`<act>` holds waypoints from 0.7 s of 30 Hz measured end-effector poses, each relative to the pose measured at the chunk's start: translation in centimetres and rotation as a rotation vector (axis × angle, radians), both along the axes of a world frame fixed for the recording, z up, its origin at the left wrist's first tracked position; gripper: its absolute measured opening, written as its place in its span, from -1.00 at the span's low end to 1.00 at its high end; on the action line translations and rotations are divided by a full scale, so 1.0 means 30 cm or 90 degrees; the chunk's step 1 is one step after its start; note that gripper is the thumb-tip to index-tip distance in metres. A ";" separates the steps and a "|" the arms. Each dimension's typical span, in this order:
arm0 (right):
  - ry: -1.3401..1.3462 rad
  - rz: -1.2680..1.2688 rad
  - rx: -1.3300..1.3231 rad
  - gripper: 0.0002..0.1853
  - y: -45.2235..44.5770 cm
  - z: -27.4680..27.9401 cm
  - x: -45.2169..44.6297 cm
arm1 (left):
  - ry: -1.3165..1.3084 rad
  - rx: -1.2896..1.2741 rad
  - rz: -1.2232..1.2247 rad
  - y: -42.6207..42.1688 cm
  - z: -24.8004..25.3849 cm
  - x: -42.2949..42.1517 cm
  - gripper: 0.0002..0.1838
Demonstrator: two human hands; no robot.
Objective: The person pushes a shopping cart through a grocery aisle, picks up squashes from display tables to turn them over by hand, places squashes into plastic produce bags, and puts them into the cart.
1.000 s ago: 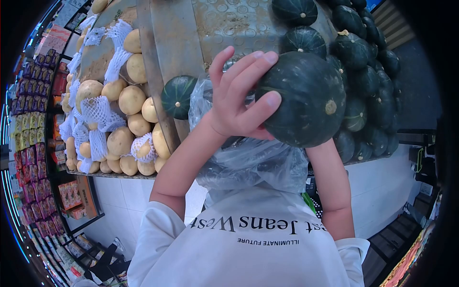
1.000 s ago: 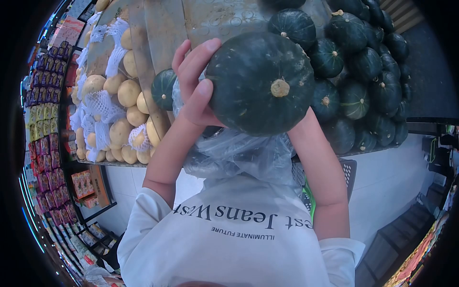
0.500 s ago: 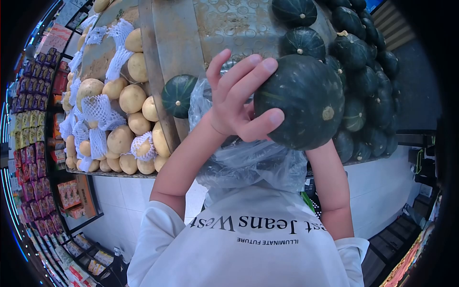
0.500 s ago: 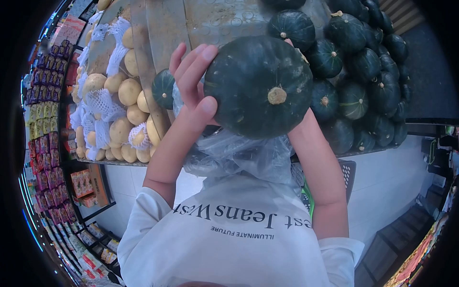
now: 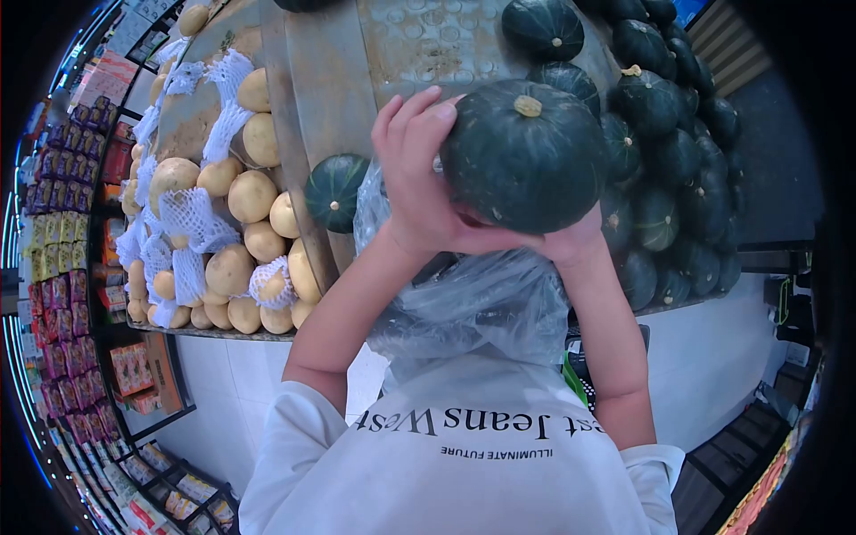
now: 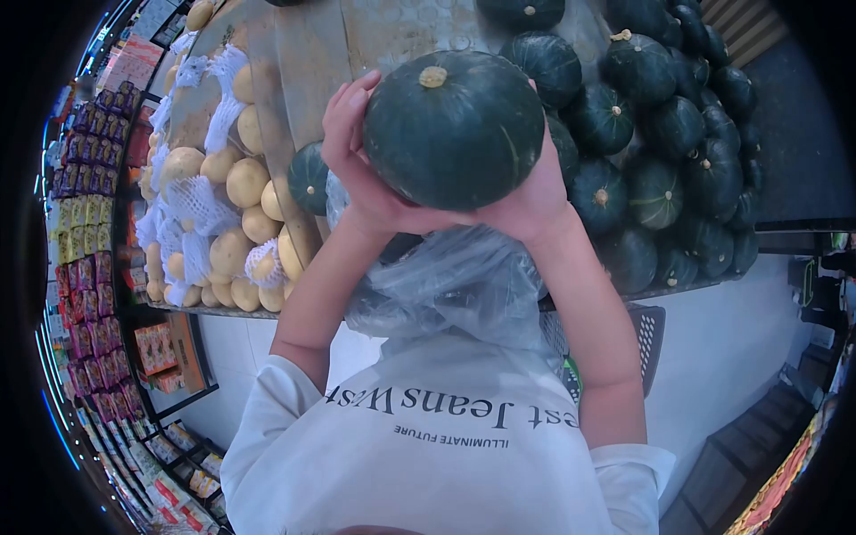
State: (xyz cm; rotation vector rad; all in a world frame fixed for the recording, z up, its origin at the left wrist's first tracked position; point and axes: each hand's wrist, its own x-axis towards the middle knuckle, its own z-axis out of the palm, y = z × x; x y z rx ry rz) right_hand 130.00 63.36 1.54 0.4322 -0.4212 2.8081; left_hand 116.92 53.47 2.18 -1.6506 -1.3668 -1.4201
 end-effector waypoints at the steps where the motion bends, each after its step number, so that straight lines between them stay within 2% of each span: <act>1: -0.031 0.016 -0.018 -0.27 -0.007 0.018 -0.006 | -0.046 0.007 -0.021 0.009 -0.025 -0.007 0.13; 3: -0.094 0.047 -0.054 -0.21 -0.024 0.059 -0.019 | -0.168 0.002 -0.047 0.015 -0.053 -0.010 0.15; 5: -0.151 0.062 0.011 -0.12 -0.026 0.053 -0.019 | -0.321 -0.020 -0.051 0.019 -0.063 -0.006 0.18; 7: -0.191 0.060 0.103 -0.09 -0.019 0.044 -0.022 | -0.328 -0.069 -0.045 0.009 -0.047 -0.016 0.07; 12: -0.295 -0.013 0.202 -0.01 -0.020 0.059 -0.034 | -0.366 -0.134 -0.028 -0.003 -0.043 -0.031 -0.14; 15: -0.308 -0.002 0.245 0.01 -0.014 0.044 -0.035 | -0.450 -0.110 -0.076 0.000 -0.011 -0.012 -0.27; 18: -0.299 0.011 0.271 0.04 -0.007 0.025 -0.033 | -0.431 -0.142 -0.030 0.001 0.003 0.000 -0.26; 21: -0.295 0.008 0.287 0.03 -0.006 0.024 -0.031 | -0.399 -0.103 -0.038 0.013 -0.022 -0.024 -0.33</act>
